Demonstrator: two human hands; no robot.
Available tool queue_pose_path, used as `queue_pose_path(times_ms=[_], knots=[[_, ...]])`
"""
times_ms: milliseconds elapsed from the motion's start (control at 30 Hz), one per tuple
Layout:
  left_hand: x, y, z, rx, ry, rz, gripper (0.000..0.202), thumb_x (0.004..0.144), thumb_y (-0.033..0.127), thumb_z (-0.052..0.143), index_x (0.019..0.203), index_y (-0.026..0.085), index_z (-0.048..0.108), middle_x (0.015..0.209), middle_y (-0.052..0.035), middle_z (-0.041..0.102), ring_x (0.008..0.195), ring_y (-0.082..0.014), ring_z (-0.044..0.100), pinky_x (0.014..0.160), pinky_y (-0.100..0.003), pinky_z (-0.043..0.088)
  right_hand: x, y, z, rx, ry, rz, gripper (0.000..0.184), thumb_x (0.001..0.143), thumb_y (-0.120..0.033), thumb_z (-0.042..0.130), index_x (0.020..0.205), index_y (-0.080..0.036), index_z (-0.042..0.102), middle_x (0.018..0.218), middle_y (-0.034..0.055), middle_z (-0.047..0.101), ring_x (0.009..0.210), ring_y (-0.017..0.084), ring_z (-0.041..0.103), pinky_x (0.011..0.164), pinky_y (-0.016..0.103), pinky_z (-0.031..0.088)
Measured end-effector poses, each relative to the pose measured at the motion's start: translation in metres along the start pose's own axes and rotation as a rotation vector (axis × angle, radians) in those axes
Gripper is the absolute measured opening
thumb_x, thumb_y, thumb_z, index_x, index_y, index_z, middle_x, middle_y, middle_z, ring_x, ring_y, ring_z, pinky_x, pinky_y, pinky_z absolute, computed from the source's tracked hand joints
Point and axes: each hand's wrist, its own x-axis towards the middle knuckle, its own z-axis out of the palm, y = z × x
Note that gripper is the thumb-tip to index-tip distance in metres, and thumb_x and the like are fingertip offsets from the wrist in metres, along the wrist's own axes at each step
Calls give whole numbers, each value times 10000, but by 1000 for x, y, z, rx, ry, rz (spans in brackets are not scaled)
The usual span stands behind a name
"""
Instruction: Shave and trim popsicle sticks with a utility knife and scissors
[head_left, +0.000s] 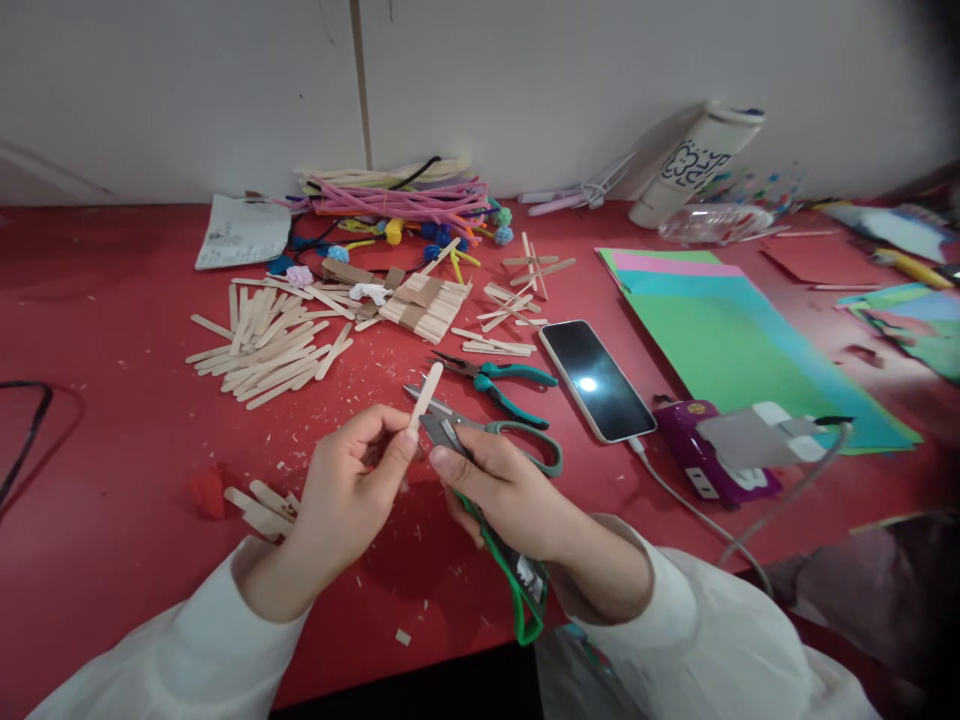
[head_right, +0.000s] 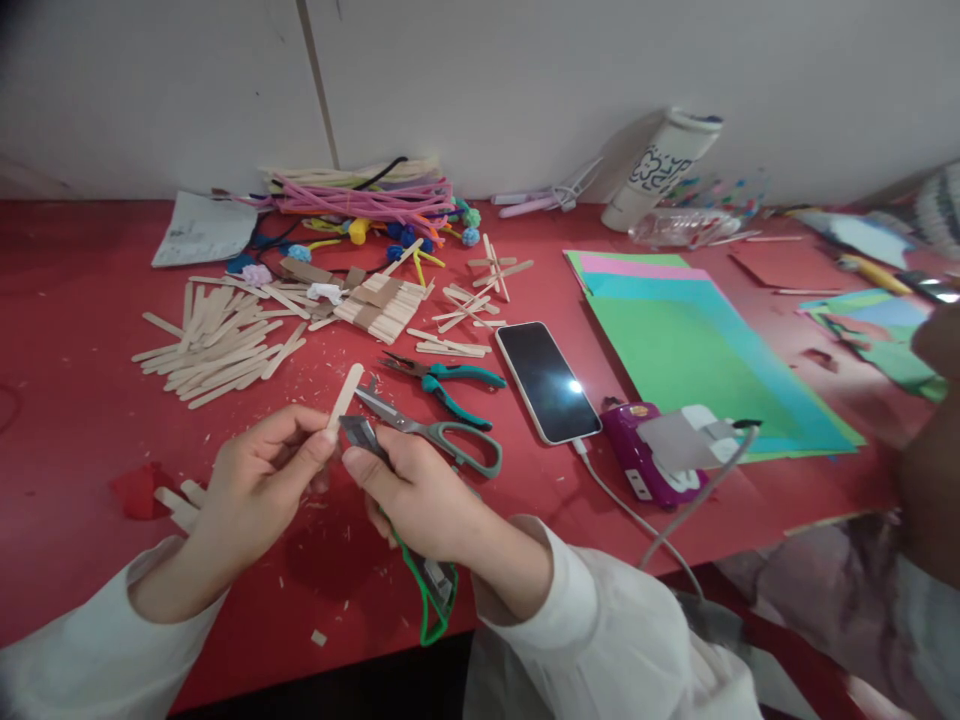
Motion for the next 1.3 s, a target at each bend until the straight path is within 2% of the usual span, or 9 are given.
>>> queue_pose_path(times_ms=[200, 333, 400, 467, 600, 667, 800, 967, 1300], knots=[[3, 0, 1, -107, 11, -12, 158, 837, 324, 558, 753, 196, 595, 490, 70, 516, 437, -77, 487, 420, -151, 382, 7, 4, -2, 405, -119, 18, 359, 877, -501, 529, 693, -206, 438, 368, -99, 464, 272, 55, 405, 307, 148, 315], [3, 0, 1, -184, 20, -40, 135, 821, 305, 571, 757, 194, 614, 511, 64, 554, 445, -75, 518, 433, -149, 402, 9, 2, -5, 470, -169, 15, 346, 879, -493, 530, 701, -208, 448, 372, -100, 461, 268, 61, 401, 303, 158, 321], [3, -1, 2, -191, 18, -58, 133, 820, 306, 572, 764, 193, 615, 503, 66, 551, 434, -77, 517, 426, -153, 402, 8, 0, -6, 365, -95, -29, 339, 890, -487, 505, 704, -211, 444, 381, -94, 467, 283, 61, 397, 324, 166, 320], [3, -3, 3, -154, 21, -52, 135, 827, 307, 568, 775, 192, 616, 504, 64, 551, 435, -82, 515, 428, -161, 402, 6, -2, -6, 179, 66, -85, 302, 885, -462, 512, 726, -211, 457, 408, -87, 477, 318, 65, 410, 352, 177, 324], [0, -3, 5, 40, 26, 64, 133, 853, 269, 533, 802, 194, 630, 548, 53, 570, 469, -90, 516, 464, -180, 413, 4, -3, -4, -279, 448, -213, 111, 818, -303, 576, 828, -192, 568, 524, -56, 543, 424, 88, 485, 422, 200, 367], [-1, -2, 6, 157, 25, 136, 133, 855, 232, 517, 800, 194, 632, 575, 46, 591, 479, -92, 522, 482, -188, 420, 4, -3, -3, -450, 542, -249, 92, 799, -258, 558, 834, -188, 608, 562, -34, 585, 466, 102, 529, 462, 212, 390], [-4, -2, 9, 331, 66, 310, 114, 843, 177, 526, 809, 190, 634, 677, 17, 673, 548, -109, 594, 550, -200, 469, 5, -2, -2, -612, 601, -236, 137, 795, -292, 543, 787, -185, 628, 581, -3, 626, 517, 134, 583, 499, 225, 409], [-5, -5, 11, 464, 90, 476, 125, 861, 125, 505, 845, 164, 623, 753, -26, 708, 628, -123, 649, 621, -196, 501, 5, -4, -1, -693, 599, -176, 142, 785, -315, 557, 735, -193, 607, 555, -5, 608, 495, 134, 565, 486, 224, 383], [-8, -4, 12, 479, 34, 496, 152, 860, 125, 467, 813, 178, 602, 707, -22, 687, 602, -132, 641, 582, -210, 493, 4, -6, -1, -671, 602, -117, 102, 716, -296, 551, 672, -205, 539, 537, -13, 559, 478, 125, 509, 485, 230, 371]])
